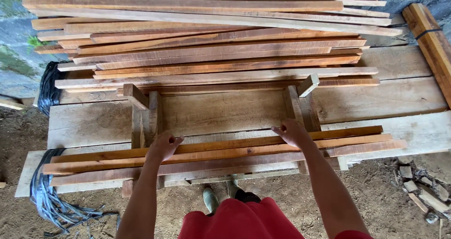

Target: Organizing and stacking pieces of wood lumber on a workbench.

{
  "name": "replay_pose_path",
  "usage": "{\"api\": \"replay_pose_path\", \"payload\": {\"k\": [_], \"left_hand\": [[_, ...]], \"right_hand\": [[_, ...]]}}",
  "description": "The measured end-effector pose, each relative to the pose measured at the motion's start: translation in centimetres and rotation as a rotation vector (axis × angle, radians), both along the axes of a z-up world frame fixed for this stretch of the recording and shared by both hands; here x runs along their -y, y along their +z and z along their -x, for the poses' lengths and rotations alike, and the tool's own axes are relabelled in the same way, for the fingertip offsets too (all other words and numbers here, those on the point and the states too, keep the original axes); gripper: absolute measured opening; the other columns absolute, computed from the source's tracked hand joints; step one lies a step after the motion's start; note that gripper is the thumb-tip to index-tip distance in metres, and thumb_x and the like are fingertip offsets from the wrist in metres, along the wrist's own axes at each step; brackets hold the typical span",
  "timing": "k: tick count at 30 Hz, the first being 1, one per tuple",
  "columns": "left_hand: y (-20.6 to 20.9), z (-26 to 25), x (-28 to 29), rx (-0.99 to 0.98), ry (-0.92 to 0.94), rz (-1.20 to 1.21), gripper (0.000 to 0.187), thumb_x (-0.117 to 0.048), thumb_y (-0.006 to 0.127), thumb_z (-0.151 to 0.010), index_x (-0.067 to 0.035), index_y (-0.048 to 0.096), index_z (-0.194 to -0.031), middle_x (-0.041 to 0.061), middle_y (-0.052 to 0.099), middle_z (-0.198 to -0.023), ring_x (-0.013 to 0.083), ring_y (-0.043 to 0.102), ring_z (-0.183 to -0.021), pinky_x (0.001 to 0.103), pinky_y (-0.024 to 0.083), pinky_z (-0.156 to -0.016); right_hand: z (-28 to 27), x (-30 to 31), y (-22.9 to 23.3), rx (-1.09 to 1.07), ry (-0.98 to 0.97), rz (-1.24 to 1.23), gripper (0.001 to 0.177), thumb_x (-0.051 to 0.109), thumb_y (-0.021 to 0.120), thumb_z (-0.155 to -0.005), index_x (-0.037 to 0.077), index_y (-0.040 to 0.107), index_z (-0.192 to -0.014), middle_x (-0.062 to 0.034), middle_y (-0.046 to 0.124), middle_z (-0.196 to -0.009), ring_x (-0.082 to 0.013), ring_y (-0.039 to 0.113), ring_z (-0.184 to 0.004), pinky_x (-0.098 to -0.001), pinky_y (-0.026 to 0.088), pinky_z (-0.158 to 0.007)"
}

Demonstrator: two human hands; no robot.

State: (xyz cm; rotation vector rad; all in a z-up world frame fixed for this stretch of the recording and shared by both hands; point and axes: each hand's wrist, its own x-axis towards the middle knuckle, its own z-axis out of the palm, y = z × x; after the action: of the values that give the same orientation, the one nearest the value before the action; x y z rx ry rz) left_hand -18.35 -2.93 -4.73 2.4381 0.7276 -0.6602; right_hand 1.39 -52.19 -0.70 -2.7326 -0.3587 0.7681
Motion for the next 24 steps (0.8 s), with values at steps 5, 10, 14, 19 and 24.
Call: {"api": "replay_pose_path", "payload": {"k": [5,10,14,19,24], "left_hand": [[1.4,0.5,0.3,0.187,-0.009,-0.050,0.054,-0.069,0.055,-0.092,-0.017,0.068,-0.087,0.013,0.068,-0.094,0.0356,0.071,-0.096,0.047,0.055,-0.084],[2.2,-0.2,0.0,0.212,-0.044,-0.073,0.056,-0.069,0.052,-0.094,-0.017,0.062,-0.075,0.008,0.060,-0.076,0.0304,0.068,-0.076,0.044,0.052,-0.073],[-0.6,-2.1,-1.1,0.153,-0.125,-0.100,0.067,-0.076,0.048,-0.090,-0.014,0.055,-0.067,0.011,0.057,-0.065,0.0327,0.067,-0.066,0.045,0.047,-0.065],[-1.3,-5.9,-1.2,-0.156,-0.330,-0.222,0.063,-0.073,0.042,-0.093,-0.019,0.071,-0.078,0.008,0.073,-0.083,0.0280,0.073,-0.087,0.042,0.055,-0.078],[-2.7,-11.7,-3.2,-0.232,-0.313,-0.213,0.066,-0.072,0.041,-0.093,-0.022,0.078,-0.114,0.008,0.074,-0.128,0.0292,0.066,-0.126,0.045,0.055,-0.103]], "right_hand": [[0.6,-0.1,1.3,0.110,-0.019,0.032,0.058,0.066,0.056,-0.093,0.012,0.068,-0.076,-0.0112,0.071,-0.085,-0.0336,0.071,-0.095,-0.0476,0.053,-0.088],[-0.2,0.0,0.3,0.145,0.000,0.090,0.063,0.070,0.053,-0.092,0.013,0.070,-0.073,-0.0109,0.072,-0.082,-0.0333,0.073,-0.092,-0.0470,0.054,-0.087],[-2.0,-0.5,-1.1,0.093,0.139,0.215,0.064,0.071,0.047,-0.090,0.016,0.074,-0.073,-0.0095,0.075,-0.083,-0.0327,0.074,-0.099,-0.0459,0.053,-0.090],[-4.8,-1.8,-0.7,-0.002,0.241,0.241,0.053,0.061,0.053,-0.092,0.014,0.078,-0.085,-0.0118,0.078,-0.092,-0.0341,0.074,-0.102,-0.0475,0.054,-0.090],[-9.6,-3.5,-0.8,0.000,0.254,0.218,0.048,0.059,0.053,-0.094,0.019,0.078,-0.103,-0.0082,0.078,-0.103,-0.0306,0.073,-0.108,-0.0451,0.055,-0.095]]}}
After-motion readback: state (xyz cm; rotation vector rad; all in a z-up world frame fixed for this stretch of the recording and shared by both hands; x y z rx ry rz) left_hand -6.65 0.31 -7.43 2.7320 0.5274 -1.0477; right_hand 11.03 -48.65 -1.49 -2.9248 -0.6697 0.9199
